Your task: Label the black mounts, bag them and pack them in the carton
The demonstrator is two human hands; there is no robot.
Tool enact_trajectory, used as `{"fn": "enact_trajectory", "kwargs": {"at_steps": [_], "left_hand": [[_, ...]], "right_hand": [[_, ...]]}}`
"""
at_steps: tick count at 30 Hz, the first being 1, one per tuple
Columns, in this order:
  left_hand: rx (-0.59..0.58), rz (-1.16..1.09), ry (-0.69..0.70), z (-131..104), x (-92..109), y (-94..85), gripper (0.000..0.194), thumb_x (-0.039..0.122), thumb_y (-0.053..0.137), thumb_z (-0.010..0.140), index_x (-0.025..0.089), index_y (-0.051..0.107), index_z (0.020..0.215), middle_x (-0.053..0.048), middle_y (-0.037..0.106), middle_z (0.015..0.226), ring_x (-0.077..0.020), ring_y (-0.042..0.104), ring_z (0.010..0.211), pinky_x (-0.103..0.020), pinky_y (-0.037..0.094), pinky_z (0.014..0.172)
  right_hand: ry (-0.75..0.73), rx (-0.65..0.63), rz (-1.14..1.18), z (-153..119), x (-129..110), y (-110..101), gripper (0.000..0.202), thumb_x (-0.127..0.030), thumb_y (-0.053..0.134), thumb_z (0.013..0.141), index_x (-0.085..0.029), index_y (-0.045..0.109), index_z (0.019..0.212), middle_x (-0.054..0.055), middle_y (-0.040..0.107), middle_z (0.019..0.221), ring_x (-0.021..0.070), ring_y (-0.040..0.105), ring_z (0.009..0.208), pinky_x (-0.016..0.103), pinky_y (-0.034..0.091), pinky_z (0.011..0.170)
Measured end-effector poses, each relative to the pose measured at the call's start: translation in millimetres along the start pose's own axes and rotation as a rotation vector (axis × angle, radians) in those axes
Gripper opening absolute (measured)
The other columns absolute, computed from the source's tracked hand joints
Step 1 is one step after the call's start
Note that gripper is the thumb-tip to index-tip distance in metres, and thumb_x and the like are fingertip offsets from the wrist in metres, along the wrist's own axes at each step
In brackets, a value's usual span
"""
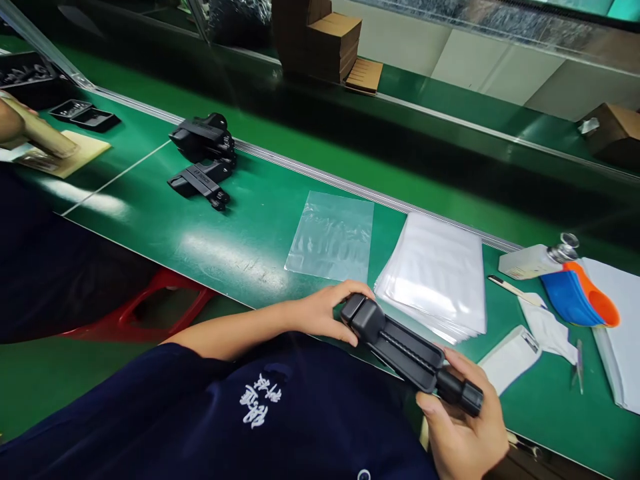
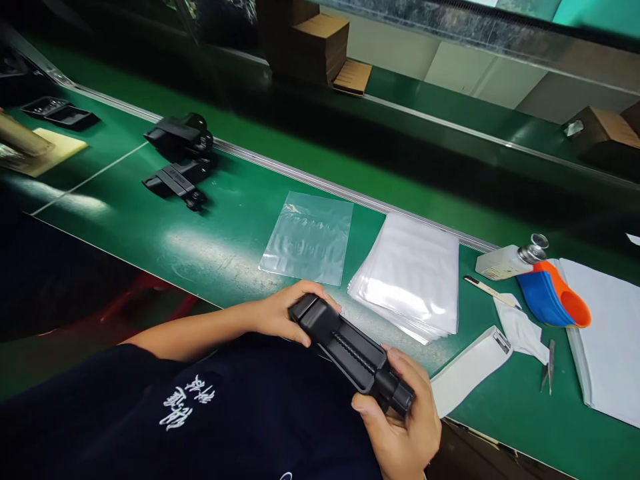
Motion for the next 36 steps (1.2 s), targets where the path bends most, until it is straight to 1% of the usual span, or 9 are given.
{"fn": "enact_trajectory", "kwargs": {"at_steps": [4, 8, 15, 20, 24, 28, 31, 33, 36], "left_hand": [[-0.003, 0.011, -0.018, -0.4, -3.3, 1.6, 0.064, 0.042, 0.081, 0.071, 0.023, 0.046, 0.121, -0.012, 0.065, 0.118, -0.0274, 0.064, 0.110, -0.041, 0.047, 0.095], [0.016, 0.023, 0.164, 2.1, 8.0, -0.9, 0.064, 0.040, 0.078, 0.076, 0.023, 0.039, 0.124, -0.014, 0.065, 0.121, -0.0263, 0.065, 0.111, -0.040, 0.051, 0.093], [0.114, 0.725, 0.607, -3.4, 52.0, -3.7, 0.046, 0.012, 0.049, 0.093, 0.029, 0.035, 0.133, -0.006, 0.068, 0.126, -0.0169, 0.055, 0.129, -0.040, 0.040, 0.111], [0.120, 0.820, 0.703, -6.1, 56.8, -2.8, 0.047, 0.010, 0.047, 0.093, 0.029, 0.038, 0.135, -0.004, 0.070, 0.123, -0.0136, 0.054, 0.129, -0.038, 0.037, 0.113], [0.125, 0.601, 0.555, -3.6, 47.0, -14.2, 0.055, 0.020, 0.063, 0.088, 0.028, 0.042, 0.138, -0.007, 0.070, 0.123, -0.0202, 0.060, 0.123, -0.039, 0.039, 0.110], [0.271, 0.015, 0.089, 3.5, 10.3, -31.6, 0.060, 0.056, 0.072, 0.076, 0.022, 0.058, 0.123, -0.009, 0.069, 0.116, -0.0259, 0.067, 0.103, -0.033, 0.052, 0.087], [0.378, -0.294, -0.170, -0.7, -17.2, -29.2, 0.068, 0.068, 0.066, 0.075, 0.018, 0.058, 0.121, -0.011, 0.068, 0.112, -0.0257, 0.065, 0.097, -0.030, 0.051, 0.078], [0.362, -0.285, -0.216, -4.1, -22.9, -25.7, 0.072, 0.068, 0.068, 0.073, 0.017, 0.056, 0.122, -0.012, 0.067, 0.112, -0.0268, 0.064, 0.099, -0.033, 0.051, 0.080], [0.322, -0.050, -0.079, -9.0, -11.8, -28.5, 0.074, 0.063, 0.079, 0.063, 0.019, 0.056, 0.118, -0.011, 0.069, 0.107, -0.0288, 0.065, 0.099, -0.039, 0.050, 0.086]], "right_hand": [[-0.010, -0.015, 0.003, 1.3, -4.9, 0.8, 0.049, -0.040, 0.078, 0.079, -0.022, 0.062, 0.123, 0.011, 0.070, 0.106, 0.0290, 0.067, 0.097, 0.043, 0.056, 0.083], [-0.018, -0.032, 0.037, 4.5, 4.0, 0.5, 0.050, -0.036, 0.079, 0.078, -0.021, 0.063, 0.123, 0.012, 0.070, 0.110, 0.0301, 0.066, 0.102, 0.045, 0.055, 0.086], [0.171, -0.107, 0.129, 7.7, 71.3, 26.5, 0.042, -0.028, 0.077, 0.078, -0.025, 0.064, 0.118, 0.011, 0.065, 0.127, 0.0291, 0.061, 0.120, 0.044, 0.058, 0.091], [0.195, -0.107, 0.164, 2.5, 81.9, 36.7, 0.044, -0.025, 0.074, 0.080, -0.027, 0.062, 0.122, 0.010, 0.062, 0.131, 0.0278, 0.057, 0.124, 0.038, 0.062, 0.083], [0.128, -0.165, 0.061, 5.9, 65.5, 30.9, 0.047, -0.027, 0.069, 0.086, -0.027, 0.056, 0.131, 0.011, 0.061, 0.131, 0.0274, 0.060, 0.120, 0.034, 0.062, 0.074], [-0.281, -0.183, -0.167, 16.9, 20.5, 22.1, 0.046, -0.031, 0.059, 0.094, -0.023, 0.050, 0.138, 0.011, 0.070, 0.106, 0.0235, 0.069, 0.092, 0.034, 0.059, 0.073], [-0.490, -0.262, -0.217, 21.3, -0.9, 28.9, 0.033, -0.034, 0.053, 0.096, -0.021, 0.060, 0.125, 0.008, 0.070, 0.085, 0.0195, 0.065, 0.070, 0.030, 0.052, 0.059], [-0.364, -0.283, -0.112, 29.2, 4.6, 34.2, 0.028, -0.038, 0.048, 0.097, -0.021, 0.064, 0.113, 0.005, 0.066, 0.075, 0.0173, 0.060, 0.062, 0.029, 0.048, 0.055], [0.238, -0.325, 0.214, 33.8, 45.3, 51.1, 0.034, -0.047, 0.040, 0.098, -0.022, 0.063, 0.103, -0.004, 0.047, 0.055, 0.0131, 0.045, 0.045, 0.025, 0.038, 0.044]]}}
Point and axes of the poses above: each hand's wrist, its own z-axis towards the middle knuckle, its own y-axis out of the palm, x = y × z, the point moved 7 cm from there along z, towards the middle knuckle
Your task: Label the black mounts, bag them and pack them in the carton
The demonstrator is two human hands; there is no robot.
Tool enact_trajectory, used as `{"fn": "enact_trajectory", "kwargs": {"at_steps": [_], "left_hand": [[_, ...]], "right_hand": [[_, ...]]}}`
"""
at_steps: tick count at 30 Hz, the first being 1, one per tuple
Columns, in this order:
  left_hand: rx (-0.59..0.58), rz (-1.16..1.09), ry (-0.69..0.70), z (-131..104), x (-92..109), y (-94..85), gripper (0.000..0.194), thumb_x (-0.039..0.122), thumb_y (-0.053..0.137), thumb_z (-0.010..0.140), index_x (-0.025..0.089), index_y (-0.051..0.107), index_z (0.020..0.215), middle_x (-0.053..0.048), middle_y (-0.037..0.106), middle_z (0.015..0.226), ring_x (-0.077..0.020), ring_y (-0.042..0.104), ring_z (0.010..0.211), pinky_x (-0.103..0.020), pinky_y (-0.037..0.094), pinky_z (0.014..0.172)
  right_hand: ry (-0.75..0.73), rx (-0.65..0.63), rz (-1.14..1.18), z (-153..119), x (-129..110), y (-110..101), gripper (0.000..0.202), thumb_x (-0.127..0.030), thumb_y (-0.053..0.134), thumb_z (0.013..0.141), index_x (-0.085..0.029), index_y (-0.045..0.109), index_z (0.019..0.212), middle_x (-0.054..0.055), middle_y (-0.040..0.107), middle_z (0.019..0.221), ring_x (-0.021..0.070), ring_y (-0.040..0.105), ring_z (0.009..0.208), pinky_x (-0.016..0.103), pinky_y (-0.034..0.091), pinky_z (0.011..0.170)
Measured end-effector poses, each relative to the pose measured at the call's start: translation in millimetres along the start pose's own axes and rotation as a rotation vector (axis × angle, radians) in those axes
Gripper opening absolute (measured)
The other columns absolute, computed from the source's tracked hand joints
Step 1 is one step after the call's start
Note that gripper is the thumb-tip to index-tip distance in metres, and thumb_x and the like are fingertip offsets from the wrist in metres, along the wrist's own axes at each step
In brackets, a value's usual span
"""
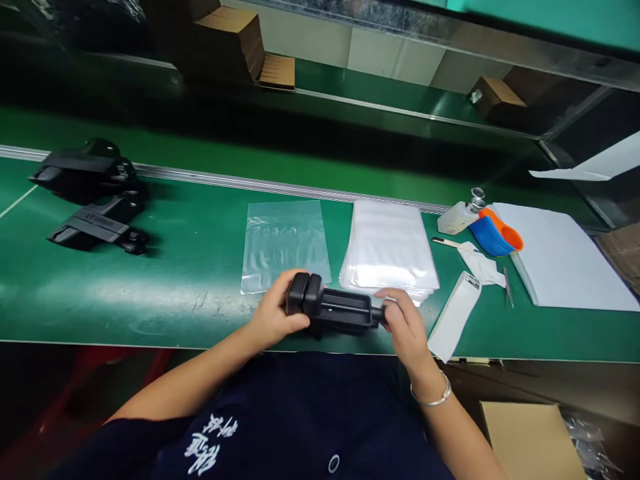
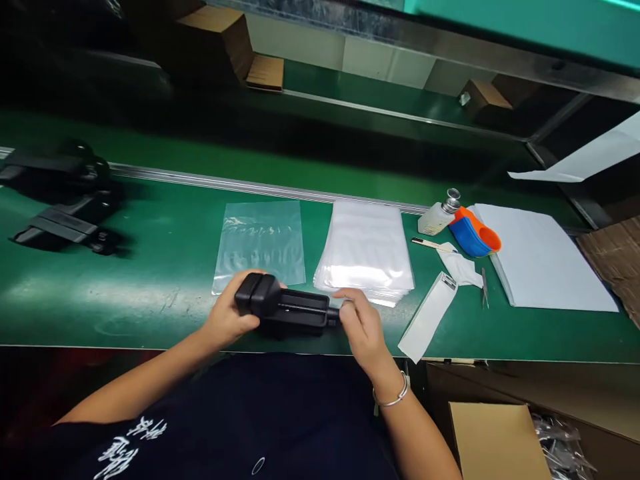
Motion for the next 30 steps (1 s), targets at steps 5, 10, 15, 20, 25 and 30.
{"fn": "enact_trajectory", "kwargs": {"at_steps": [5, 10, 15, 20, 25, 30], "left_hand": [[0.057, 0.203, 0.049, -1.8, 8.8, -9.5, 0.067, 0.056, 0.081, 0.065, 0.021, 0.055, 0.116, -0.010, 0.069, 0.107, -0.0282, 0.066, 0.098, -0.040, 0.051, 0.086], [0.105, 0.016, -0.127, 2.3, -3.6, -10.3, 0.070, 0.066, 0.070, 0.071, 0.018, 0.052, 0.118, -0.011, 0.067, 0.107, -0.0272, 0.066, 0.096, -0.036, 0.052, 0.079], [0.180, -0.054, -0.119, 7.6, -8.6, -5.5, 0.072, 0.066, 0.075, 0.065, 0.019, 0.055, 0.115, -0.009, 0.066, 0.107, -0.0261, 0.062, 0.100, -0.035, 0.048, 0.085], [0.262, -0.293, -0.294, 18.6, -24.8, 8.4, 0.061, 0.068, 0.067, 0.073, 0.017, 0.061, 0.106, -0.005, 0.065, 0.098, -0.0220, 0.059, 0.096, -0.032, 0.045, 0.086], [0.226, -0.277, -0.253, 24.7, -22.8, 16.2, 0.055, 0.064, 0.064, 0.079, 0.017, 0.062, 0.107, -0.005, 0.064, 0.103, -0.0217, 0.056, 0.099, -0.032, 0.042, 0.089], [0.175, -0.206, -0.158, 26.0, -16.9, 20.0, 0.061, 0.067, 0.061, 0.081, 0.017, 0.058, 0.115, -0.008, 0.063, 0.113, -0.0243, 0.055, 0.106, -0.032, 0.042, 0.091]], "right_hand": [[0.316, -0.044, 0.335, -1.8, 32.4, 15.1, 0.046, -0.060, 0.041, 0.094, -0.020, 0.058, 0.109, -0.007, 0.041, 0.053, 0.0129, 0.040, 0.045, 0.025, 0.036, 0.045], [-0.014, 0.036, -0.101, -6.4, 11.7, -4.0, 0.030, -0.045, 0.054, 0.093, -0.022, 0.058, 0.111, 0.003, 0.063, 0.081, 0.0177, 0.059, 0.071, 0.032, 0.048, 0.067], [0.071, 0.061, -0.005, -2.6, 23.5, -7.1, 0.032, -0.045, 0.052, 0.094, -0.021, 0.059, 0.115, 0.003, 0.065, 0.085, 0.0178, 0.061, 0.075, 0.030, 0.049, 0.069], [0.155, 0.173, 0.236, -0.2, 51.4, 2.8, 0.034, -0.047, 0.061, 0.089, -0.022, 0.068, 0.110, 0.008, 0.069, 0.109, 0.0235, 0.061, 0.106, 0.038, 0.046, 0.094], [0.247, 0.475, 0.524, -3.3, 77.2, 12.7, 0.029, -0.045, 0.072, 0.079, -0.020, 0.071, 0.094, 0.005, 0.070, 0.095, 0.0204, 0.063, 0.091, 0.039, 0.047, 0.090], [0.183, 0.555, 0.485, 2.6, 67.5, 11.8, 0.025, -0.046, 0.060, 0.090, -0.021, 0.067, 0.090, 0.001, 0.068, 0.089, 0.0171, 0.061, 0.089, 0.034, 0.046, 0.089]]}}
Point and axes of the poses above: each hand's wrist, its own z-axis towards the middle knuckle, its own y-axis out of the palm, x = y × z, the point moved 7 cm from there along z, towards the middle knuckle
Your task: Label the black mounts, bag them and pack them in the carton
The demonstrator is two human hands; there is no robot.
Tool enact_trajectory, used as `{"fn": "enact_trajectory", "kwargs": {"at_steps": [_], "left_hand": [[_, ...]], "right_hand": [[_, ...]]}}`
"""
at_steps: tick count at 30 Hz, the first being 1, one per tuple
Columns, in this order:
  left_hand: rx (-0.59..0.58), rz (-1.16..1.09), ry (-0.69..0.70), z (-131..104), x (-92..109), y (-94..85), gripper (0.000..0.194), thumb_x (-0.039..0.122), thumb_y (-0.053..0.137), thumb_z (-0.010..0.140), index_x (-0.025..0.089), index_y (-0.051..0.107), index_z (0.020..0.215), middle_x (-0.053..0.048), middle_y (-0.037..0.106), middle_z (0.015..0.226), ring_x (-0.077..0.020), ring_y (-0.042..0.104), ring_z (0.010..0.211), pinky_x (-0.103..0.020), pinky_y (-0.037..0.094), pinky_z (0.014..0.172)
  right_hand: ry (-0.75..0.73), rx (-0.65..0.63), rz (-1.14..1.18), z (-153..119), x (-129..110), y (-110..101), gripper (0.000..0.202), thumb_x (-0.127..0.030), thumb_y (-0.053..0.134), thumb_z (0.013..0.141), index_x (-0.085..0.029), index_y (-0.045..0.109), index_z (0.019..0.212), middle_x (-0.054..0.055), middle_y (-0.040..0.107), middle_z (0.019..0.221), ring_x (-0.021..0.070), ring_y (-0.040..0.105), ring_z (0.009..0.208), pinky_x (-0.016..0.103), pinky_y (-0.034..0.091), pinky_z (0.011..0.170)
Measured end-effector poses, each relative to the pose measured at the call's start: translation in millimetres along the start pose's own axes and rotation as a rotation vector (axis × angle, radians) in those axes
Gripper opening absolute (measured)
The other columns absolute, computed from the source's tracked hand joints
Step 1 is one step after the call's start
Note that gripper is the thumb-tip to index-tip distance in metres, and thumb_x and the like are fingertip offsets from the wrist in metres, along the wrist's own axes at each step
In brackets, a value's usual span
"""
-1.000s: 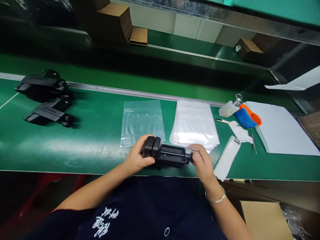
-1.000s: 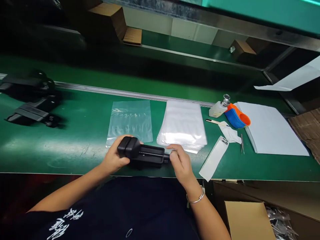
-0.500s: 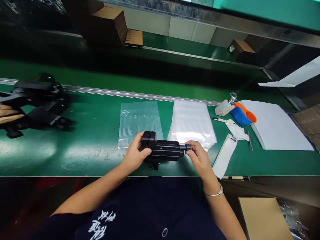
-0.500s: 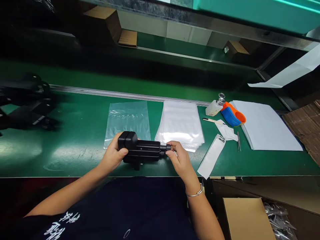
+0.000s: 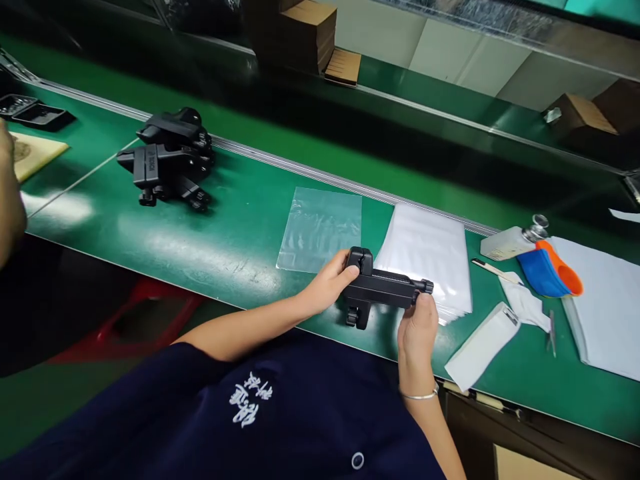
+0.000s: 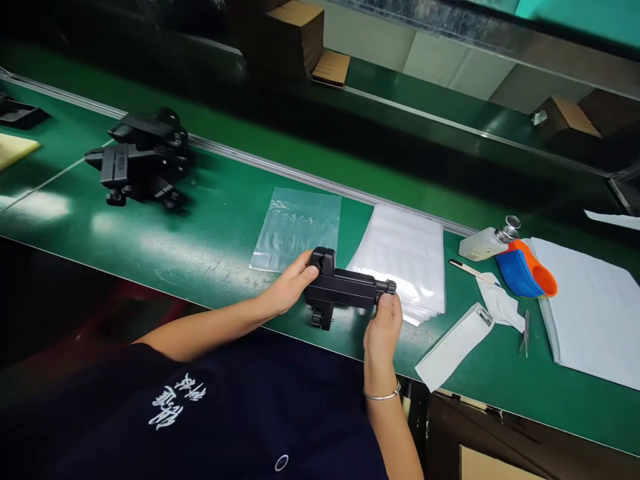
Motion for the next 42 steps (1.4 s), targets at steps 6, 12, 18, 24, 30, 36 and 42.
{"fn": "enact_trajectory", "kwargs": {"at_steps": [6, 12, 18, 24, 30, 36, 42], "left_hand": [[0.010, -0.021, -0.001, -0.9, 0.5, -0.5, 0.060, 0.065, 0.060, 0.082, 0.016, 0.056, 0.116, -0.009, 0.063, 0.113, -0.0259, 0.057, 0.108, -0.034, 0.043, 0.091], [-0.005, -0.047, -0.012, -0.5, 0.3, 1.2, 0.061, 0.065, 0.061, 0.081, 0.016, 0.056, 0.116, -0.010, 0.064, 0.110, -0.0255, 0.058, 0.104, -0.034, 0.044, 0.089], [-0.014, -0.020, 0.030, -0.9, 1.4, 0.8, 0.063, 0.067, 0.061, 0.080, 0.017, 0.056, 0.118, -0.009, 0.063, 0.112, -0.0252, 0.057, 0.105, -0.034, 0.043, 0.090], [0.032, 0.001, -0.016, -2.2, 0.4, -0.9, 0.058, 0.066, 0.054, 0.085, 0.017, 0.057, 0.117, -0.009, 0.064, 0.110, -0.0254, 0.057, 0.103, -0.034, 0.044, 0.088], [-0.030, 0.003, 0.015, -1.8, 4.5, 3.9, 0.061, 0.067, 0.057, 0.083, 0.017, 0.056, 0.119, -0.009, 0.064, 0.111, -0.0257, 0.058, 0.104, -0.034, 0.045, 0.087], [-0.060, 0.018, 0.038, -0.2, 5.5, 5.3, 0.067, 0.069, 0.057, 0.082, 0.016, 0.054, 0.123, -0.010, 0.063, 0.113, -0.0258, 0.056, 0.107, -0.033, 0.044, 0.090], [0.053, -0.011, -0.019, -1.5, -0.5, -3.9, 0.060, 0.067, 0.054, 0.084, 0.017, 0.059, 0.118, -0.009, 0.064, 0.113, -0.0256, 0.058, 0.105, -0.035, 0.044, 0.090]], "right_hand": [[0.061, -0.136, -0.018, 5.9, 3.0, 0.8, 0.029, -0.046, 0.068, 0.083, -0.020, 0.068, 0.096, 0.004, 0.070, 0.095, 0.0193, 0.063, 0.092, 0.036, 0.047, 0.090], [0.060, -0.097, -0.084, 7.9, 3.8, -6.4, 0.036, -0.051, 0.066, 0.083, -0.018, 0.068, 0.097, 0.007, 0.070, 0.097, 0.0208, 0.064, 0.092, 0.038, 0.047, 0.090], [0.011, -0.077, -0.159, 8.3, -5.2, -13.2, 0.037, -0.053, 0.066, 0.081, -0.017, 0.068, 0.088, 0.007, 0.070, 0.089, 0.0215, 0.063, 0.085, 0.040, 0.048, 0.087], [0.044, -0.158, -0.123, 8.3, -4.6, -10.1, 0.031, -0.047, 0.072, 0.077, -0.019, 0.069, 0.091, 0.005, 0.070, 0.091, 0.0221, 0.064, 0.090, 0.040, 0.047, 0.091], [0.010, -0.081, -0.201, 6.7, -6.0, -16.4, 0.037, -0.051, 0.063, 0.084, -0.017, 0.069, 0.097, 0.009, 0.070, 0.097, 0.0249, 0.062, 0.100, 0.044, 0.044, 0.097], [-0.012, -0.070, -0.242, 7.2, -10.9, -21.3, 0.032, -0.048, 0.067, 0.083, -0.017, 0.071, 0.087, 0.007, 0.070, 0.088, 0.0228, 0.063, 0.088, 0.041, 0.046, 0.091], [-0.011, -0.241, -0.245, 5.7, -11.7, -10.0, 0.034, -0.045, 0.073, 0.078, -0.019, 0.070, 0.098, 0.007, 0.070, 0.098, 0.0242, 0.062, 0.097, 0.039, 0.046, 0.091]]}}
Point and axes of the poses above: each hand's wrist, its own z-axis towards the middle knuckle, its own y-axis out of the palm, x = y × z, the point moved 7 cm from there along z, towards the middle knuckle
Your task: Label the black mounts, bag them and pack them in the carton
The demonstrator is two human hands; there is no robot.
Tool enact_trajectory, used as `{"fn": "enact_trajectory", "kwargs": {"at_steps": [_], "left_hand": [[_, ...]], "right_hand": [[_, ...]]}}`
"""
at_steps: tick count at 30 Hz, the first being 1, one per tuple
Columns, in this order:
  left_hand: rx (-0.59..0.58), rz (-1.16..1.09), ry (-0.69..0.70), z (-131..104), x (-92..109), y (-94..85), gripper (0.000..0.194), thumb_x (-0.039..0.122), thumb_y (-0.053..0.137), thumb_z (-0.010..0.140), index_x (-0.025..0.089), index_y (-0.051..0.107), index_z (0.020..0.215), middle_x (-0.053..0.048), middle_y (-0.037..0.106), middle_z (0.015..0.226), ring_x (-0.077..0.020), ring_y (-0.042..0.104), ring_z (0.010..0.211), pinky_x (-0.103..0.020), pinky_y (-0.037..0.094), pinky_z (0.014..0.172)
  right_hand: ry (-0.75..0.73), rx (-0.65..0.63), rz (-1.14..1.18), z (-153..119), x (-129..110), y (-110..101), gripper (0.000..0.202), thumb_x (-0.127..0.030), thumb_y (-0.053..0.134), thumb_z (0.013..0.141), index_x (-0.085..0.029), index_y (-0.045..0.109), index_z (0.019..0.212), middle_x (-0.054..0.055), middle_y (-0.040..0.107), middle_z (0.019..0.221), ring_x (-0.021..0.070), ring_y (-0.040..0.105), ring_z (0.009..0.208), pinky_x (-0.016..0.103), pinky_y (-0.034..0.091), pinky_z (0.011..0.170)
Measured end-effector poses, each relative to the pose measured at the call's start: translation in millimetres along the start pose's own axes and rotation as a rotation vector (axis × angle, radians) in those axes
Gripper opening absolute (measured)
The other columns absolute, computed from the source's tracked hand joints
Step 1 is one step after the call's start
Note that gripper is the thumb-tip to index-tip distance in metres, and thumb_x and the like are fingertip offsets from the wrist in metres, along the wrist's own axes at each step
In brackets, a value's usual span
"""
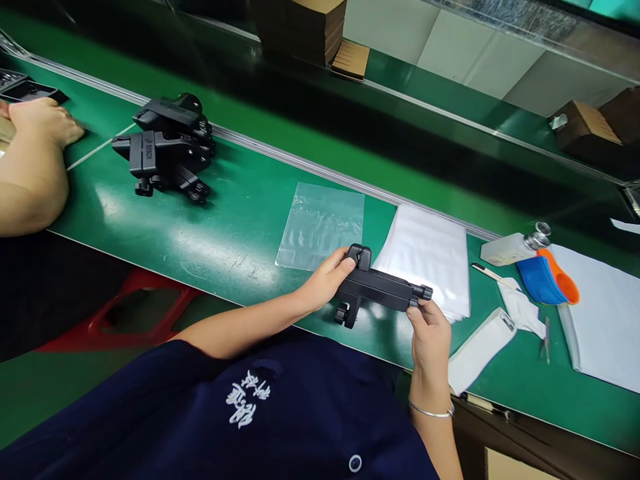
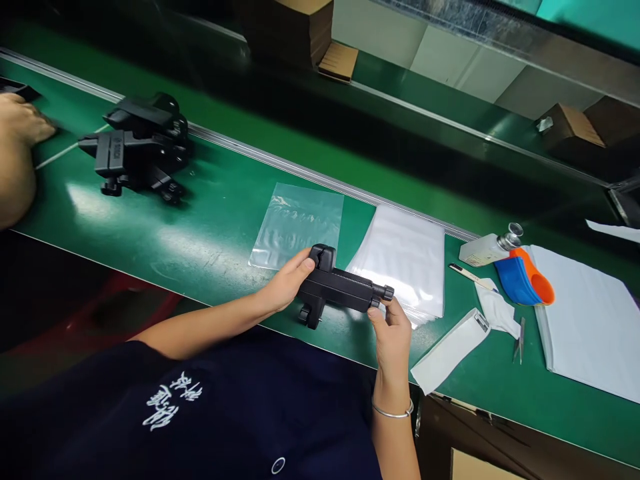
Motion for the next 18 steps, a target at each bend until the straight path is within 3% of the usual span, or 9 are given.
{"fn": "enact_trajectory", "kwargs": {"at_steps": [3, 6, 10, 12, 14, 16, 18], "left_hand": [[0.004, -0.032, 0.030, -0.2, 0.7, 0.9, 0.059, 0.065, 0.063, 0.079, 0.019, 0.062, 0.116, -0.007, 0.066, 0.112, -0.0251, 0.058, 0.106, -0.033, 0.045, 0.091], [0.129, -0.224, -0.132, 7.5, -14.1, -5.9, 0.050, 0.062, 0.068, 0.076, 0.017, 0.065, 0.099, -0.004, 0.069, 0.092, -0.0221, 0.063, 0.093, -0.031, 0.049, 0.082], [0.300, -0.532, -0.360, 21.5, -33.9, -15.6, 0.041, 0.057, 0.064, 0.080, 0.016, 0.065, 0.087, -0.002, 0.068, 0.071, -0.0200, 0.066, 0.072, -0.033, 0.054, 0.071], [0.289, -0.600, -0.390, 28.1, -34.7, -16.6, 0.041, 0.057, 0.060, 0.084, 0.016, 0.066, 0.090, -0.002, 0.069, 0.069, -0.0212, 0.067, 0.069, -0.036, 0.056, 0.071], [0.243, -0.623, -0.411, 31.7, -34.1, -15.0, 0.044, 0.058, 0.057, 0.085, 0.016, 0.067, 0.092, -0.003, 0.070, 0.068, -0.0228, 0.068, 0.067, -0.039, 0.056, 0.070], [0.207, -0.621, -0.419, 32.3, -33.5, -12.5, 0.047, 0.060, 0.056, 0.085, 0.016, 0.068, 0.095, -0.004, 0.071, 0.068, -0.0237, 0.068, 0.067, -0.040, 0.057, 0.069], [0.204, -0.597, -0.422, 29.6, -33.0, -9.5, 0.050, 0.063, 0.056, 0.084, 0.016, 0.067, 0.099, -0.005, 0.072, 0.072, -0.0241, 0.069, 0.070, -0.040, 0.057, 0.071]], "right_hand": [[-0.020, 0.070, -0.064, -0.7, -6.0, -2.3, 0.031, -0.049, 0.065, 0.084, -0.019, 0.066, 0.080, 0.003, 0.065, 0.079, 0.0207, 0.060, 0.081, 0.035, 0.048, 0.080], [-0.128, 0.079, -0.192, -5.4, -26.2, 2.8, 0.038, -0.055, 0.056, 0.090, -0.019, 0.067, 0.086, 0.004, 0.065, 0.083, 0.0219, 0.061, 0.083, 0.035, 0.048, 0.080], [-0.458, -0.174, -0.383, -26.2, -57.9, 38.0, 0.049, -0.057, 0.040, 0.097, -0.024, 0.061, 0.126, 0.012, 0.061, 0.122, 0.0287, 0.056, 0.116, 0.048, 0.042, 0.100], [-0.655, -0.308, -0.528, -42.1, -63.2, 59.1, 0.039, -0.049, 0.047, 0.098, -0.031, 0.059, 0.130, 0.009, 0.061, 0.126, 0.0284, 0.054, 0.121, 0.054, 0.034, 0.109], [-0.794, -0.363, -0.632, -54.0, -62.1, 72.1, 0.034, -0.040, 0.054, 0.096, -0.034, 0.060, 0.129, 0.007, 0.064, 0.125, 0.0279, 0.053, 0.123, 0.057, 0.026, 0.114], [-0.819, -0.364, -0.624, -57.5, -60.4, 74.8, 0.034, -0.037, 0.055, 0.096, -0.036, 0.059, 0.130, 0.006, 0.064, 0.125, 0.0279, 0.052, 0.125, 0.059, 0.024, 0.115], [-0.711, -0.317, -0.472, -51.1, -60.7, 66.7, 0.041, -0.043, 0.052, 0.097, -0.035, 0.053, 0.136, 0.009, 0.060, 0.131, 0.0290, 0.051, 0.127, 0.060, 0.030, 0.113]]}}
Point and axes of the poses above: each hand's wrist, its own z-axis towards the middle knuckle, its own y-axis out of the palm, x = y × z, the point moved 7 cm from there along z, towards the middle knuckle
